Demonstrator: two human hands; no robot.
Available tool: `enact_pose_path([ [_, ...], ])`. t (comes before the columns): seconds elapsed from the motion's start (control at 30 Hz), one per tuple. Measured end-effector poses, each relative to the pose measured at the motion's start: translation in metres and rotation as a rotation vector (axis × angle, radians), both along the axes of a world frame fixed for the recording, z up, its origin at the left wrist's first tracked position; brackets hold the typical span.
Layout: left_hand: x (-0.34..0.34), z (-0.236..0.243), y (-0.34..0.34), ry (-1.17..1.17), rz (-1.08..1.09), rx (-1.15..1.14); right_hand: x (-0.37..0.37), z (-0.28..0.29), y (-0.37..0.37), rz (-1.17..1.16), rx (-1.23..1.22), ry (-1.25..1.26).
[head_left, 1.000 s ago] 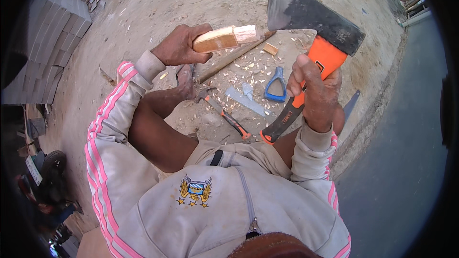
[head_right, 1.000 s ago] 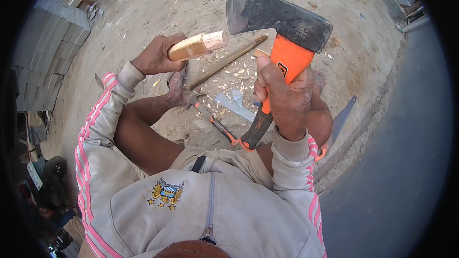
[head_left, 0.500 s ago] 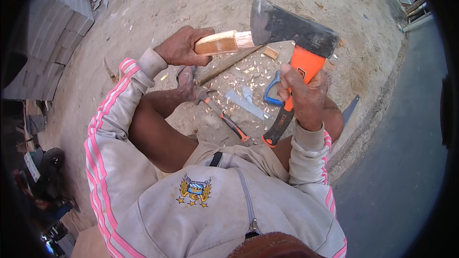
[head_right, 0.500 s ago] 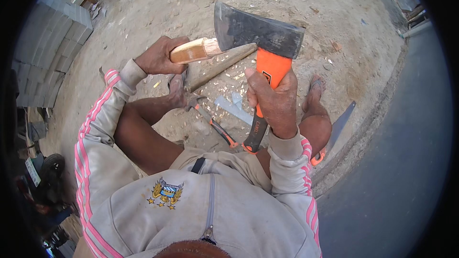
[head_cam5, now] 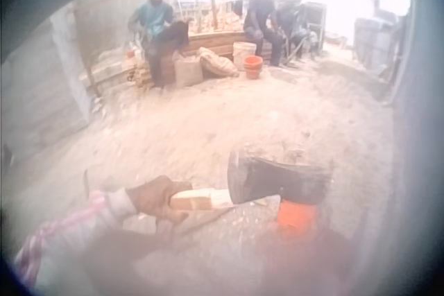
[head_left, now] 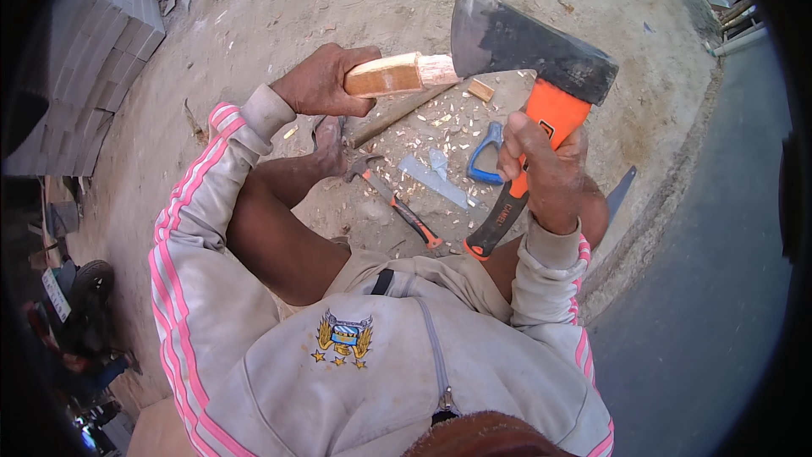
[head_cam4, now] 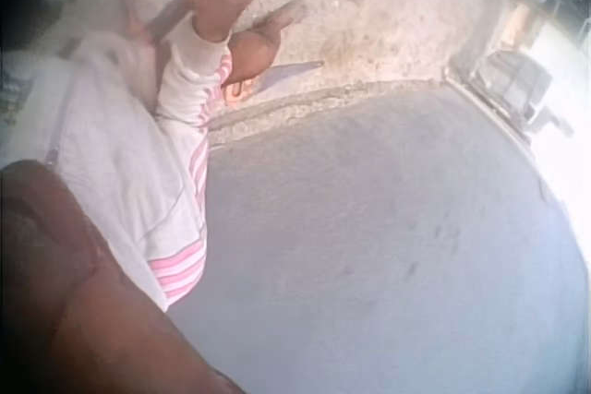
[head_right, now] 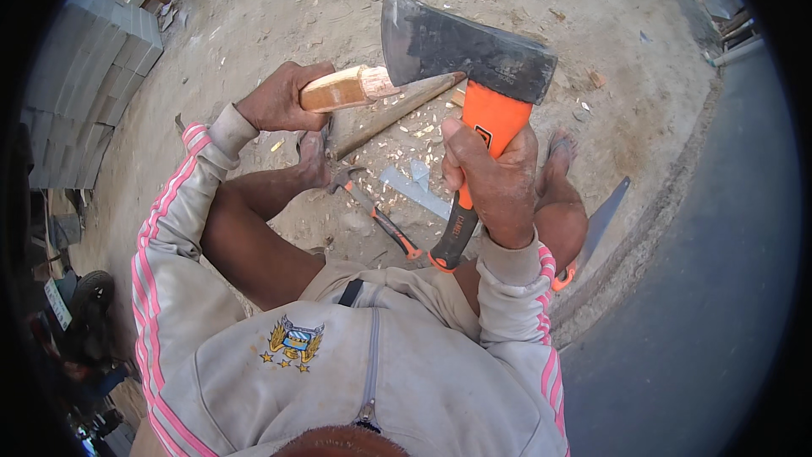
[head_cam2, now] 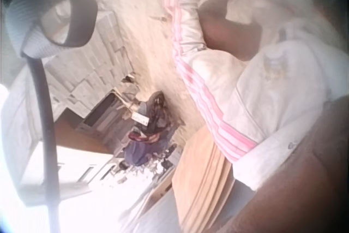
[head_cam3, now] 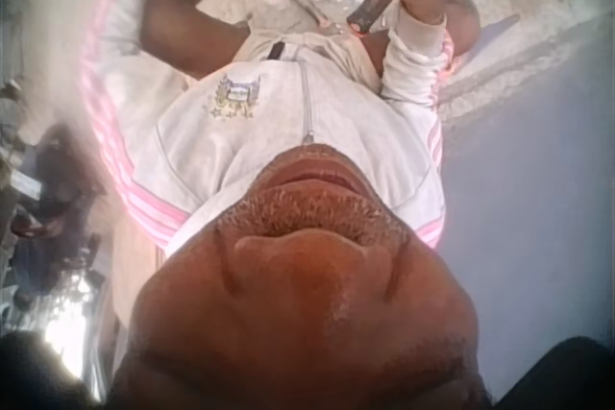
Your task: The person sits on the ground and uses a small axe to shave and shape a piece of wood held in their left hand. They repeatedly strike the wood to remove shavings and refine its shape. Later, they insert the shaped wood into a blue plastic handle and tap it to secure the fit.
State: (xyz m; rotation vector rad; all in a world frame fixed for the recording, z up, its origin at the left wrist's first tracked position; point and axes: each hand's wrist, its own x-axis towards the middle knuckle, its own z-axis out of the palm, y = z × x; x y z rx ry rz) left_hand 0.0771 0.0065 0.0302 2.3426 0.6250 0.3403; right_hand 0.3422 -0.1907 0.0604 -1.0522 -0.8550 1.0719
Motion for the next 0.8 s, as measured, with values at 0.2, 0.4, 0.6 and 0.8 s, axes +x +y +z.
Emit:
enact_pose_path([
  [0.2, 0.001, -0.003, 0.002, 0.041, -0.007, -0.005, 0.003, -0.016, 0.007, 0.115, -0.098, -0.099],
  [0.4, 0.001, 0.003, -0.004, 0.027, 0.014, -0.038, 0.022, 0.001, -0.004, 0.003, 0.052, 0.018],
  [0.6, 0.000, -0.002, -0.005, -0.008, -0.028, -0.059, -0.002, -0.008, 0.005, 0.082, -0.095, -0.079],
  [0.8, 0.000, 0.001, 0.000, 0.050, 0.014, -0.006, 0.011, -0.001, -0.001, -0.003, 0.013, -0.009],
])
